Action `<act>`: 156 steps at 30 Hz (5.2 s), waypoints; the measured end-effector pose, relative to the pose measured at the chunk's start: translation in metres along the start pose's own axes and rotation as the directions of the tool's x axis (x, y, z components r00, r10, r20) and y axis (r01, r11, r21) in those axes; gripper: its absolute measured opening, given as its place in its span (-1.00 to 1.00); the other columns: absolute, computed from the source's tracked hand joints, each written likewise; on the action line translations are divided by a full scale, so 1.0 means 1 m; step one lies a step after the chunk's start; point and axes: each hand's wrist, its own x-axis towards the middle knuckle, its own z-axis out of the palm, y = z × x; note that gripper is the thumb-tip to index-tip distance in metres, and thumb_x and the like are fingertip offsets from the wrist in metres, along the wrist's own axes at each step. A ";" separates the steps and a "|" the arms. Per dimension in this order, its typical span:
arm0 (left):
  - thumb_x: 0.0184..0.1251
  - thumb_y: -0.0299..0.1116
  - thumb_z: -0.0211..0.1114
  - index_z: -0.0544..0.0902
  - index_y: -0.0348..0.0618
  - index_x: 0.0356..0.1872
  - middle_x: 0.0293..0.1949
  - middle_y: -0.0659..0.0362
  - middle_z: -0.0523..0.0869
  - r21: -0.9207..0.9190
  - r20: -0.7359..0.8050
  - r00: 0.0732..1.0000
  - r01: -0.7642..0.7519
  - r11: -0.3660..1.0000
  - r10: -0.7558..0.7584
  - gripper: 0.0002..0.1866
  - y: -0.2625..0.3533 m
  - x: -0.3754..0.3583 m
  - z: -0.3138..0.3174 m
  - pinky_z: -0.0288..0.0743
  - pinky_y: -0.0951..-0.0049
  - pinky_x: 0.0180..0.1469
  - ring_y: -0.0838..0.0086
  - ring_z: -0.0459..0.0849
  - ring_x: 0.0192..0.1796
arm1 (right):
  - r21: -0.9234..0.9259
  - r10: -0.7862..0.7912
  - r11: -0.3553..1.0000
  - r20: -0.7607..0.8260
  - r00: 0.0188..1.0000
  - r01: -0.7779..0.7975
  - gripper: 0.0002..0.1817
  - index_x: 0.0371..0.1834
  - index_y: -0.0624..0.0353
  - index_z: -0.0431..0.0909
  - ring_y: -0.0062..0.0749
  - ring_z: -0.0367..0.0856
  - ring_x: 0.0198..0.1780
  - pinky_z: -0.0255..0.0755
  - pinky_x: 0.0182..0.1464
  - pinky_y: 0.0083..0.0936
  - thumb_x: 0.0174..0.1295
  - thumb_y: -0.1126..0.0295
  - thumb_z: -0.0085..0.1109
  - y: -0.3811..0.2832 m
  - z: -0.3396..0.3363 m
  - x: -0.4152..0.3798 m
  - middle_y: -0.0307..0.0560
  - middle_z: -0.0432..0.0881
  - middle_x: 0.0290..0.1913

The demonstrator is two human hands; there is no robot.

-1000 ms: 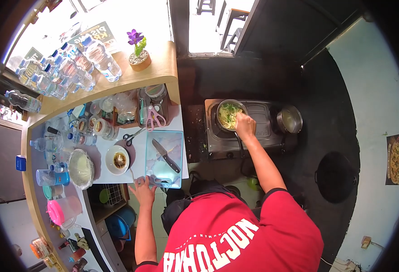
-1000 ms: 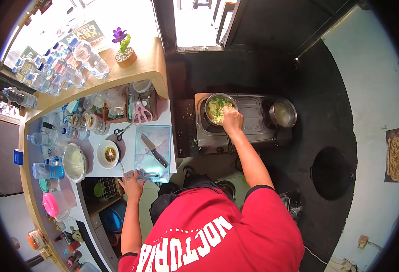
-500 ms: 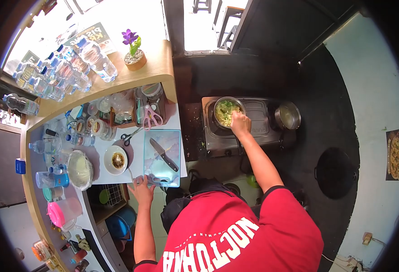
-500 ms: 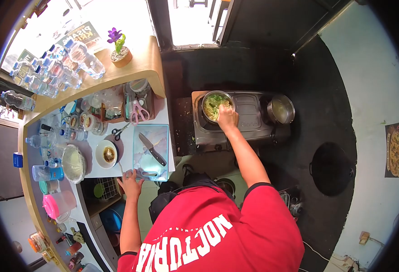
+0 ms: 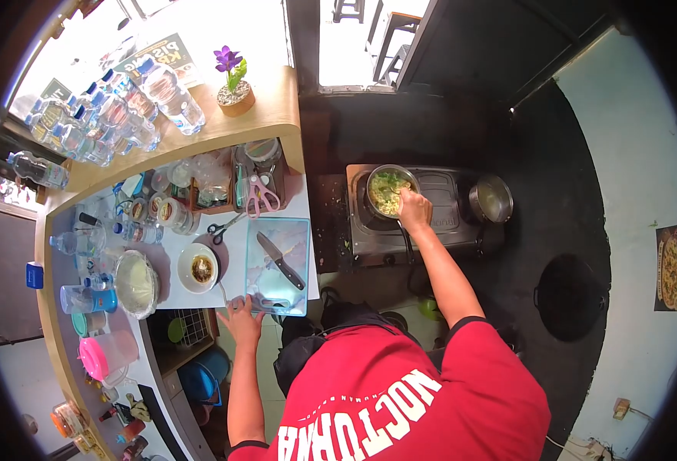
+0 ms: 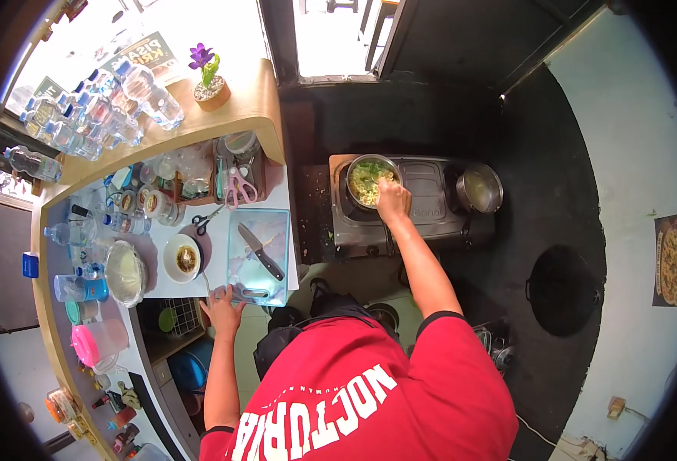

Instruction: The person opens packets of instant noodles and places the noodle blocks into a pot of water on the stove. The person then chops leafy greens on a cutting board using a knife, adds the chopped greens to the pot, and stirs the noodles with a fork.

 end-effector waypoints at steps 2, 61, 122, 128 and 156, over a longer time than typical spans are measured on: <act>0.22 -0.01 0.58 0.60 0.11 0.47 0.42 0.17 0.63 -0.017 0.016 1.000 0.004 1.000 -0.004 -0.24 0.002 0.000 -0.002 -0.07 -0.53 0.60 0.04 0.43 0.55 | -0.038 -0.001 0.999 0.067 0.998 0.004 -0.88 -0.30 0.12 0.65 0.16 0.80 -0.22 0.65 -0.16 0.05 0.37 0.36 0.20 0.002 -0.001 -0.004 0.14 0.78 -0.34; 0.23 0.02 0.57 0.59 0.12 0.49 0.43 0.14 0.63 -0.003 0.019 1.000 -0.010 1.000 0.010 -0.23 -0.001 0.002 0.001 -0.09 -0.50 0.61 0.02 0.43 0.55 | -0.036 0.513 0.858 0.128 0.849 -0.513 -0.80 -0.22 0.09 0.78 0.21 0.81 -0.09 0.65 -0.02 0.08 0.34 0.30 0.19 0.014 -0.015 -0.007 0.21 0.82 -0.23; 0.22 0.05 0.57 0.57 0.12 0.50 0.38 0.14 0.67 0.029 0.009 1.000 -0.027 0.999 0.026 -0.20 -0.005 0.006 0.006 -0.06 -0.46 0.61 0.04 0.45 0.54 | -0.078 0.125 0.991 0.255 0.959 -0.109 -0.84 -0.10 0.06 0.67 0.29 0.79 -0.15 0.61 -0.09 0.17 0.45 0.29 0.15 0.011 -0.018 -0.009 0.23 0.80 -0.28; 0.21 0.04 0.58 0.56 0.12 0.51 0.38 0.12 0.68 0.020 0.005 1.000 -0.019 1.000 0.019 -0.19 -0.002 0.005 0.003 -0.05 -0.47 0.61 0.04 0.45 0.54 | -0.101 0.361 0.930 0.068 0.930 -0.354 -0.84 -0.10 0.05 0.66 0.27 0.80 -0.14 0.61 -0.07 0.17 0.44 0.26 0.17 0.018 -0.033 0.002 0.20 0.81 -0.25; 0.23 0.03 0.57 0.55 0.12 0.52 0.38 0.10 0.69 0.003 0.019 1.000 -0.020 1.000 0.020 -0.19 -0.002 0.005 0.004 -0.10 -0.47 0.62 0.04 0.46 0.54 | 0.054 0.087 0.994 0.193 0.977 -0.099 -0.88 -0.15 0.07 0.64 0.26 0.79 -0.22 0.62 -0.15 0.14 0.40 0.31 0.20 -0.006 -0.036 -0.026 0.16 0.79 -0.34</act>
